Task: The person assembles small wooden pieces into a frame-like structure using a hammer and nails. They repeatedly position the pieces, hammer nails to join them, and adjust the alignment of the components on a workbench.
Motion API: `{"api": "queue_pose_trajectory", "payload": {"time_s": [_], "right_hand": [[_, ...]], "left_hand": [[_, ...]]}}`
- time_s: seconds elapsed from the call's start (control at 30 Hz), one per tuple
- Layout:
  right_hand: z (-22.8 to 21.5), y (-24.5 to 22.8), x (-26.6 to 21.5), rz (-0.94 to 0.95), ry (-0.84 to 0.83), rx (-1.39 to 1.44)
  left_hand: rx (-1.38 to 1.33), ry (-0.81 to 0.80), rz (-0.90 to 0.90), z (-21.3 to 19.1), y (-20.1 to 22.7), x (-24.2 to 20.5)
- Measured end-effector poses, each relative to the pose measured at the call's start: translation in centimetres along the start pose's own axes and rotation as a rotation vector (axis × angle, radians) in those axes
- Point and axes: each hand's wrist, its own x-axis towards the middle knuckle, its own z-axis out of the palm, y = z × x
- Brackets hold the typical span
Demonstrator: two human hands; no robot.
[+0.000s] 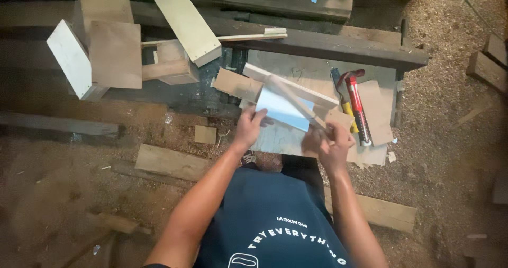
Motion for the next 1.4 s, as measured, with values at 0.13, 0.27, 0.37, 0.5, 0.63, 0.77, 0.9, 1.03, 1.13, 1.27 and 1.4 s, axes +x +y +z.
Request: {"api": "queue_pose_trajectory", "payload": {"time_s": [0.13,0.27,0.37,0.5,0.63,0.77,0.9,1.03,1.13,1.27,1.4], "right_hand": [[-0.6,0.7,-0.2,0.250,0.054,0.360],[-1.2,1.6,-0.9,0.256,0.081,0.519],[-1.0,2.7,-1.6,0.309,0.055,0.512],[0.4,4.6,-2.1,0.290,0.051,0.514],[1.8,5.9,-2.6,0.275,0.034,0.734],[1.8,6.2,-2.4,0.454,0.051,0.793],[1.1,6.5,-2.1,0.497,0.063,0.779],[1.1,6.9,-2.0,0.495,0.035,0.767],[1.8,7.1,-1.8,0.429,0.036,0.801],[2.8,7.2,-1.9,0.407,0.025,0.852],[2.9,6.6,-2.2,0.521,-0.026,0.912]], "left_hand": [[-0.030,0.126,0.218,-1.1,4.8,-0.1],[0.198,0.065,0.217,-3.4,10.5,-0.3],[0.297,0.036,0.278,-3.9,13.9,-1.0],[0.672,0.073,0.554,-3.4,17.0,-1.9],[0.913,0.010,0.846,-2.4,18.5,-2.1],[1.006,-0.095,1.020,-1.4,19.2,-3.0],[1.044,-0.111,1.236,-2.0,18.8,-4.1],[1.201,-0.167,1.442,-3.0,15.8,-2.6],[1.246,-0.265,1.433,-4.1,12.5,-1.4],[1.278,-0.232,1.286,-4.3,8.7,-1.1],[1.287,-0.239,1.088,-2.9,6.6,-1.1]]}}
